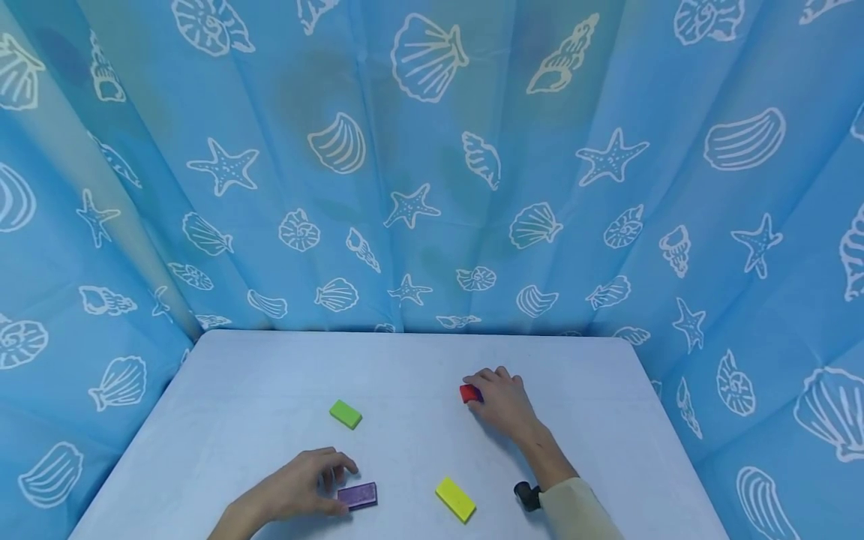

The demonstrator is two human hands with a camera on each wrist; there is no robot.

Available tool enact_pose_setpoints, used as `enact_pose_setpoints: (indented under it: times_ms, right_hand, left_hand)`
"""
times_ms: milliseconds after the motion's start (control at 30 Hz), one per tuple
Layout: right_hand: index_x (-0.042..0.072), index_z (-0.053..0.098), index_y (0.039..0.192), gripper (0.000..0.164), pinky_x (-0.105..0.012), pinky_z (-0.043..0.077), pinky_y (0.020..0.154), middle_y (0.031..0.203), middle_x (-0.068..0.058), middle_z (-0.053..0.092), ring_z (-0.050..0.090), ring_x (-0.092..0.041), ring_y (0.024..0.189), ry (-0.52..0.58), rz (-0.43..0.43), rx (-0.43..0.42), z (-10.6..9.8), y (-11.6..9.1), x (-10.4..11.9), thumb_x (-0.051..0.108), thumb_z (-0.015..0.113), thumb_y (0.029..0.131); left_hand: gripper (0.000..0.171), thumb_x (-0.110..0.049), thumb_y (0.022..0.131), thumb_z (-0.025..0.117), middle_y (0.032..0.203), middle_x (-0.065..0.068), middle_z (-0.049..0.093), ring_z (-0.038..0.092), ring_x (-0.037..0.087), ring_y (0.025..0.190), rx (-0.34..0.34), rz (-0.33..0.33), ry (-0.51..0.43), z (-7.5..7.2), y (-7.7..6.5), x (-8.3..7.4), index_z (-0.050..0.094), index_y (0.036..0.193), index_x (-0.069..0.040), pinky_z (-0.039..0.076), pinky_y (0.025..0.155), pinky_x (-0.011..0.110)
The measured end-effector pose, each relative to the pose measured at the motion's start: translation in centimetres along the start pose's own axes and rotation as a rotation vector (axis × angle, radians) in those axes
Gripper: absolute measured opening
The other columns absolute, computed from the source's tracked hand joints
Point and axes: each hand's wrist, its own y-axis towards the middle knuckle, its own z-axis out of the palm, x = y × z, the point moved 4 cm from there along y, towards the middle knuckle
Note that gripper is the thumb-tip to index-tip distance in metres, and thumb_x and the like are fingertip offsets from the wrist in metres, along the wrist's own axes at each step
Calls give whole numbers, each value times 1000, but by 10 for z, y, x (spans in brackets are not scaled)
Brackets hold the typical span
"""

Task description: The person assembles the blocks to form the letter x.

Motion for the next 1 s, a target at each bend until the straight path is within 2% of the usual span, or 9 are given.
enact_pose_setpoints:
  times_ms: [200, 433, 667, 867, 1000]
  right_hand:
    - [24, 67, 132, 56, -56, 49, 91, 126, -6, 65, 53, -30, 117, -15, -4, -9, 4, 3, 0, 28, 87, 80]
    - [22, 68, 130, 53, -52, 49, 89, 124, -6, 66, 53, -29, 115, -33, -24, -24, 7, 4, -1, 26, 87, 80]
    - [21, 69, 128, 51, -51, 49, 87, 121, -5, 66, 54, -28, 112, -24, -24, -31, 7, 5, -2, 27, 86, 80]
    - [22, 69, 128, 50, -50, 49, 88, 121, -4, 66, 54, -27, 111, -22, -36, -36, 6, 2, 2, 28, 86, 81]
    - [22, 69, 126, 48, -51, 49, 89, 121, -3, 66, 54, -26, 111, -11, -48, -49, 3, -1, 8, 28, 85, 81]
  left_hand:
    - [47, -36, 76, 87, 92, -15, 60, 53, -2, 81, 5, 23, 38, 3, 0, -3, 68, 117, -21, 48, 74, 22]
    - [42, -30, 76, 87, 91, -17, 58, 52, -3, 83, 28, -24, 37, 7, 2, -1, 69, 113, -23, 49, 76, 23]
    - [40, -29, 75, 88, 91, -17, 58, 53, -3, 83, 24, -10, 37, 8, 3, -3, 70, 110, -20, 51, 78, 23]
    - [34, -23, 74, 89, 89, -16, 58, 53, -3, 79, 5, 11, 31, 9, 2, -4, 73, 104, -18, 50, 72, 20]
    - [32, -25, 75, 88, 88, -17, 58, 53, -3, 78, -13, 28, 48, 9, 1, -4, 74, 102, -19, 49, 71, 19]
